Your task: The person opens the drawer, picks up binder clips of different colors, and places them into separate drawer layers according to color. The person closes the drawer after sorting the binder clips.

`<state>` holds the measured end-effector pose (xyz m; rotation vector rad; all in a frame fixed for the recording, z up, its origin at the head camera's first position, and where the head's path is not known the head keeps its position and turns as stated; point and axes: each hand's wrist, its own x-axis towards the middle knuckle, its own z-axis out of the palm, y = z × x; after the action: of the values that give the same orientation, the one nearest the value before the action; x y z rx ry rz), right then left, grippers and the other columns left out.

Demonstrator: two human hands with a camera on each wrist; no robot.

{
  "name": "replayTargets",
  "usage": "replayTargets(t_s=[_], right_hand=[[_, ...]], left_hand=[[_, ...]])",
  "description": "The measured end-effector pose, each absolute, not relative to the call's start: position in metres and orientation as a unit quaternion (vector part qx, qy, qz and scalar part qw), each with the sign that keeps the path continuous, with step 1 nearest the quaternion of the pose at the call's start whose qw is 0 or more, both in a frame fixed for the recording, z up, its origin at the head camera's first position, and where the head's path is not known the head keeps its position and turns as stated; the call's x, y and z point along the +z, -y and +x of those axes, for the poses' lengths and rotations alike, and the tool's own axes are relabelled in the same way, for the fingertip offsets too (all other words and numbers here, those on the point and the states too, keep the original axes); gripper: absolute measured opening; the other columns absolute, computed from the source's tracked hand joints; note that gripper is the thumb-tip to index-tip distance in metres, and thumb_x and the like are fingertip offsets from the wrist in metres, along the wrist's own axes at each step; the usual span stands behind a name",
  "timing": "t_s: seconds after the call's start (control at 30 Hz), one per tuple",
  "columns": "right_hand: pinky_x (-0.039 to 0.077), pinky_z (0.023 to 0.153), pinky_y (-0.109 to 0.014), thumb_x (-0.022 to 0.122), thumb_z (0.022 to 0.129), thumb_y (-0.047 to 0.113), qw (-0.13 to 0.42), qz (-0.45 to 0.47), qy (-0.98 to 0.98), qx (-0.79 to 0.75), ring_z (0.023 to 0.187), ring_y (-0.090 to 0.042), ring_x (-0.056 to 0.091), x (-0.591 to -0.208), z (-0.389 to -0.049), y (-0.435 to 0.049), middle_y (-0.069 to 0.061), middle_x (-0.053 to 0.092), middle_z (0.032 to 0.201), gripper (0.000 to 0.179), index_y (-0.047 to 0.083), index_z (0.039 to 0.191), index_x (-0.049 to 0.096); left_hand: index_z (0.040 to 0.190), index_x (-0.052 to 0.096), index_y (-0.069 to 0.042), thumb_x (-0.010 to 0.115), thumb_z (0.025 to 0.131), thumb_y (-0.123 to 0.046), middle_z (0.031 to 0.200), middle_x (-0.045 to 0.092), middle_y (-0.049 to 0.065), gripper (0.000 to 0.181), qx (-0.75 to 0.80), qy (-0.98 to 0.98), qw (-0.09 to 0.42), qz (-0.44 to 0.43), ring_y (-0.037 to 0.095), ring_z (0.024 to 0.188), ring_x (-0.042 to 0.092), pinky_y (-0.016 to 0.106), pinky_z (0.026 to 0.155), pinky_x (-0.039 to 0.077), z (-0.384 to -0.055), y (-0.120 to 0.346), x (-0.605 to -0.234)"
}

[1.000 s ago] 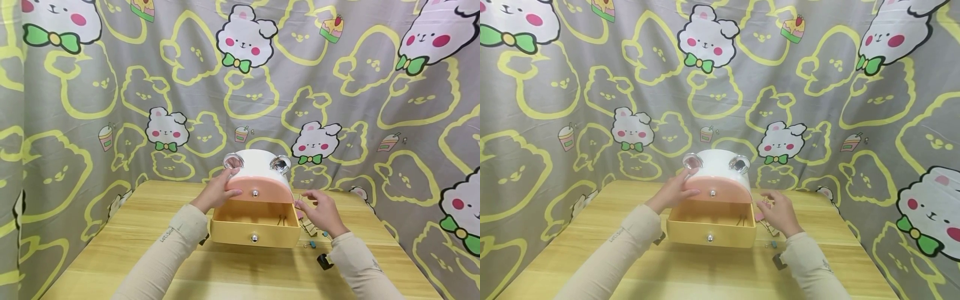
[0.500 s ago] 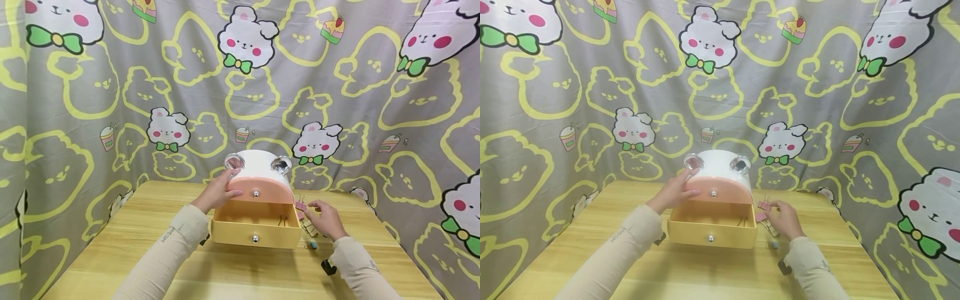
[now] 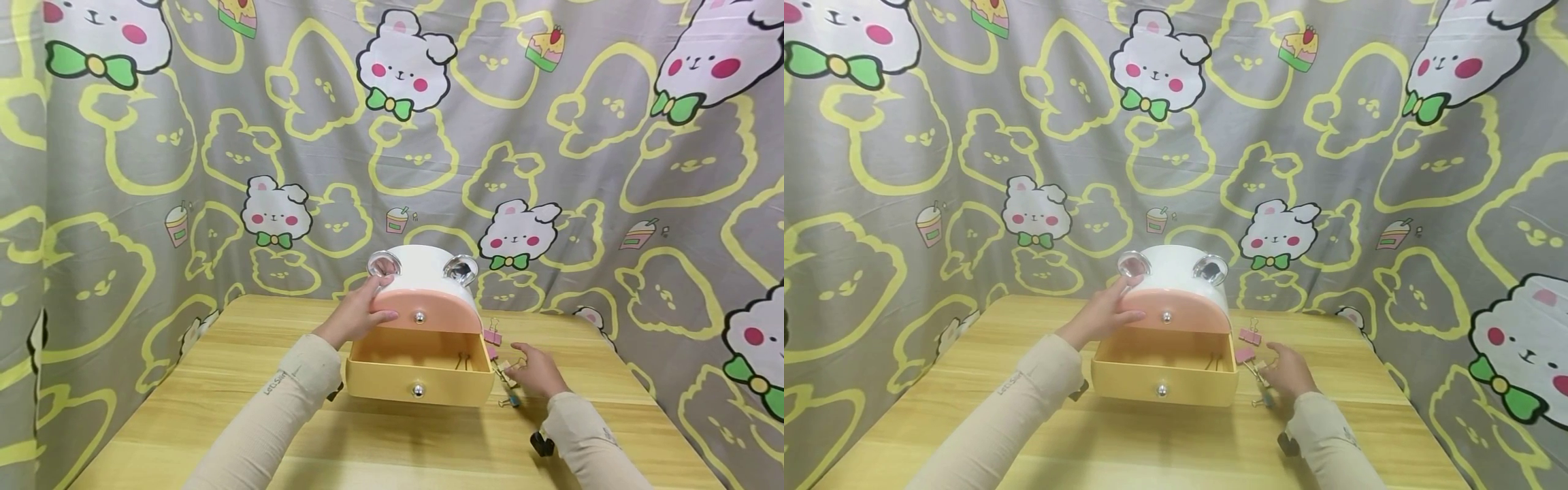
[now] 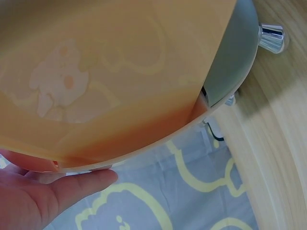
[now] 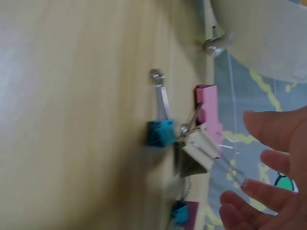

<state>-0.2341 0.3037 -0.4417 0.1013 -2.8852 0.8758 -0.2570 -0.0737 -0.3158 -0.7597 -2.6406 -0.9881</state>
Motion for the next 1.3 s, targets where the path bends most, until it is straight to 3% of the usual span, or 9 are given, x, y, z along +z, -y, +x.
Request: replayTargets(t_s=[0.07,0.17,0.27,0.4,0.5,0.63,0.73,0.97,1.3], right_hand=[[0.046,0.065,-0.042,0.073,0.084,0.014,0.059,0.038,0.955,0.29,0.054,-0.018,0.049,-0.448,-0.235,-0.306,-0.014,0.06,0.076,0.063,-0.006,0.137,0.046],[0.048,0.078,-0.05,0.077,0.08,0.013,0.069,0.048,0.957,0.277,0.07,-0.024,0.056,-0.456,-0.236,-0.308,-0.024,0.064,0.097,0.063,-0.006,0.133,0.05],[0.049,0.078,-0.052,0.08,0.076,0.011,0.064,0.046,0.956,0.283,0.082,-0.028,0.059,-0.462,-0.236,-0.31,-0.026,0.063,0.109,0.062,-0.006,0.13,0.053],[0.05,0.075,-0.048,0.081,0.075,0.008,0.063,0.04,0.955,0.288,0.087,-0.031,0.062,-0.466,-0.235,-0.311,-0.019,0.065,0.105,0.053,-0.003,0.121,0.059],[0.048,0.081,-0.051,0.081,0.074,0.007,0.082,0.051,0.957,0.273,0.096,-0.036,0.061,-0.467,-0.235,-0.311,-0.017,0.065,0.107,0.042,-0.001,0.11,0.062],[0.048,0.08,-0.052,0.081,0.074,0.006,0.095,0.051,0.956,0.272,0.092,-0.034,0.063,-0.468,-0.233,-0.311,-0.014,0.065,0.101,0.034,0.002,0.103,0.062],[0.049,0.08,-0.051,0.08,0.075,0.006,0.105,0.047,0.954,0.277,0.089,-0.032,0.064,-0.467,-0.232,-0.31,-0.012,0.066,0.099,0.031,0.002,0.101,0.063],[0.048,0.083,-0.053,0.077,0.078,0.004,0.134,0.044,0.948,0.287,0.097,-0.04,0.062,-0.46,-0.229,-0.308,-0.015,0.068,0.1,0.028,-0.001,0.103,0.064],[0.051,0.073,-0.042,0.068,0.087,0.002,0.149,0.026,0.931,0.333,0.081,-0.025,0.064,-0.456,-0.225,-0.307,-0.006,0.066,0.088,0.014,0.0,0.101,0.065]], left_hand=[[0.143,0.041,-0.012,0.077,0.083,-0.026,0.125,0.057,0.018,0.071,-0.337,0.899,0.108,-0.257,0.033,0.113,0.055,0.047,0.099,0.039,-0.257,0.074,-0.315],[0.143,0.041,-0.013,0.077,0.083,-0.025,0.123,0.058,0.017,0.071,-0.338,0.9,0.106,-0.254,0.033,0.112,0.055,0.047,0.099,0.04,-0.257,0.073,-0.315],[0.143,0.041,-0.013,0.077,0.083,-0.025,0.123,0.058,0.017,0.071,-0.338,0.9,0.107,-0.252,0.032,0.111,0.055,0.047,0.098,0.04,-0.257,0.073,-0.315],[0.144,0.041,-0.013,0.077,0.083,-0.025,0.123,0.058,0.017,0.072,-0.339,0.9,0.106,-0.252,0.032,0.111,0.055,0.047,0.099,0.04,-0.256,0.073,-0.315],[0.144,0.041,-0.012,0.077,0.083,-0.025,0.124,0.058,0.017,0.072,-0.339,0.9,0.107,-0.253,0.032,0.112,0.055,0.047,0.099,0.04,-0.256,0.073,-0.316],[0.144,0.041,-0.012,0.077,0.083,-0.025,0.124,0.058,0.017,0.072,-0.339,0.899,0.11,-0.256,0.032,0.113,0.054,0.047,0.1,0.039,-0.256,0.073,-0.317],[0.144,0.04,-0.012,0.077,0.083,-0.026,0.125,0.057,0.017,0.073,-0.337,0.9,0.11,-0.255,0.032,0.113,0.054,0.046,0.1,0.039,-0.257,0.074,-0.318],[0.144,0.04,-0.013,0.077,0.083,-0.026,0.124,0.058,0.016,0.072,-0.34,0.899,0.109,-0.254,0.032,0.113,0.054,0.047,0.1,0.039,-0.258,0.074,-0.317],[0.144,0.04,-0.013,0.077,0.083,-0.026,0.128,0.056,0.017,0.073,-0.338,0.901,0.107,-0.252,0.033,0.116,0.054,0.047,0.101,0.039,-0.257,0.074,-0.316]])
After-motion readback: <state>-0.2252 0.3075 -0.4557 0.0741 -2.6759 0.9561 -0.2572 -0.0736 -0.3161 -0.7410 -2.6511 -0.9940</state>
